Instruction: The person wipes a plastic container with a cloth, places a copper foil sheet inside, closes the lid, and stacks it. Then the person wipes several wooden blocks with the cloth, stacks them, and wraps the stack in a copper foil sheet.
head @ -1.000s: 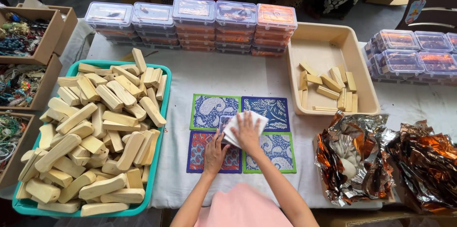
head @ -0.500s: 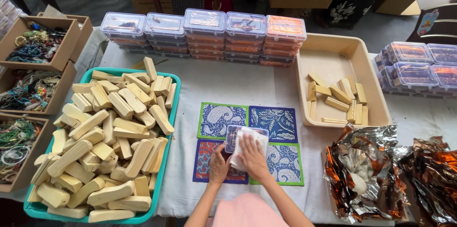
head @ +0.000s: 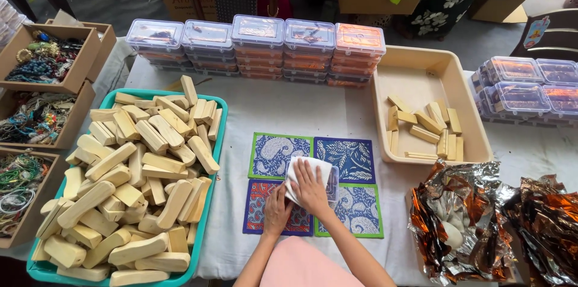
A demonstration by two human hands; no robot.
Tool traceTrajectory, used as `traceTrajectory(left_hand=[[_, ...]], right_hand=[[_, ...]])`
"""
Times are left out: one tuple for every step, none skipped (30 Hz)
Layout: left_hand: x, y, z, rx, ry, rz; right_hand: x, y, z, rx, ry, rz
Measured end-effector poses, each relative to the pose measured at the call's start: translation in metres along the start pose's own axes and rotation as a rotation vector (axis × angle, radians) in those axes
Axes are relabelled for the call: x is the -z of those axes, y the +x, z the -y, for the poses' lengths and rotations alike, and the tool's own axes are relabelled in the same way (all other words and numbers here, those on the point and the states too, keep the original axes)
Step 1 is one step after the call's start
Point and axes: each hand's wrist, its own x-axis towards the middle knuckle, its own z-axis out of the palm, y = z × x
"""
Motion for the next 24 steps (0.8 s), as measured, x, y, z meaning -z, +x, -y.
traceTrajectory(left_hand=[[0.005,0.001,-0.003,-0.015,0.009,-0.009],[0.008,0.001,-0.004,-0.018,0.012,-0.007],[0.011,0.001,-0.006,-0.017,0.005,-0.002],[0.012,0.003,-0.009,-0.020,-0.007,0.001],[0.012,0.006,-0.008,-0.027,-0.011,0.003],[0.012,0.007,-0.010,-0.023,-0.027,-0.008],[0.011,0.007,-0.011,-0.019,-0.044,-0.018],[0.012,0.008,-0.010,-0.019,-0.043,-0.018],[0.013,0.008,-0.009,-0.020,-0.042,-0.024],[0.012,0.008,-0.010,-0.020,-0.043,-0.030],[0.012,0.008,-0.010,-0.019,-0.044,-0.030],[0.012,0.008,-0.010,-0.018,-0.036,-0.027],[0.012,0.009,-0.011,-0.018,-0.028,-0.025],[0.011,0.009,-0.012,-0.018,-0.032,-0.023],[0.011,0.009,-0.014,-0.015,-0.031,-0.019],[0.012,0.009,-0.013,-0.009,-0.026,-0.019],[0.011,0.007,-0.013,-0.006,-0.025,-0.022],[0.011,0.005,-0.012,0.000,-0.029,-0.013],[0.012,0.002,-0.011,0.007,-0.032,-0.003],[0.006,0.002,-0.005,0.004,-0.029,-0.005],[0.000,0.003,0.001,0.017,-0.029,-0.004],[-0.005,0.000,0.006,0.035,-0.030,0.001],[-0.006,-0.001,0.007,0.037,-0.028,0.003],[-0.007,-0.004,0.008,0.042,-0.014,0.000]], right_hand=[[0.002,-0.009,0.002,0.043,0.026,-0.070],[0.005,-0.019,0.003,0.039,0.029,-0.072],[0.008,-0.029,0.003,0.018,0.043,-0.078],[0.013,-0.037,-0.001,-0.004,0.051,-0.086],[0.014,-0.037,-0.005,-0.010,0.047,-0.090],[0.016,-0.040,-0.011,-0.062,0.054,-0.093],[0.018,-0.043,-0.015,-0.115,0.061,-0.096],[0.012,-0.039,-0.020,-0.115,0.062,-0.095],[0.006,-0.036,-0.025,-0.153,0.057,-0.107],[0.000,-0.035,-0.030,-0.190,0.050,-0.118],[-0.012,-0.024,-0.034,-0.189,0.049,-0.117],[-0.023,-0.013,-0.039,-0.211,0.007,-0.136],[-0.033,-0.003,-0.043,-0.233,-0.034,-0.156],[-0.035,0.002,-0.040,-0.235,-0.038,-0.154],[-0.037,0.008,-0.036,-0.216,-0.051,-0.165],[-0.039,0.015,-0.030,-0.192,-0.059,-0.177],[-0.036,0.015,-0.019,-0.188,-0.059,-0.176],[-0.033,0.013,-0.006,-0.139,-0.042,-0.174],[-0.029,0.012,0.006,-0.089,-0.025,-0.171],[-0.020,0.007,0.013,-0.089,-0.023,-0.175],[-0.011,0.003,0.020,-0.048,-0.014,-0.160],[-0.002,-0.006,0.027,-0.008,-0.004,-0.139],[0.003,-0.015,0.028,-0.008,-0.001,-0.137],[0.008,-0.024,0.028,0.015,0.014,-0.111]])
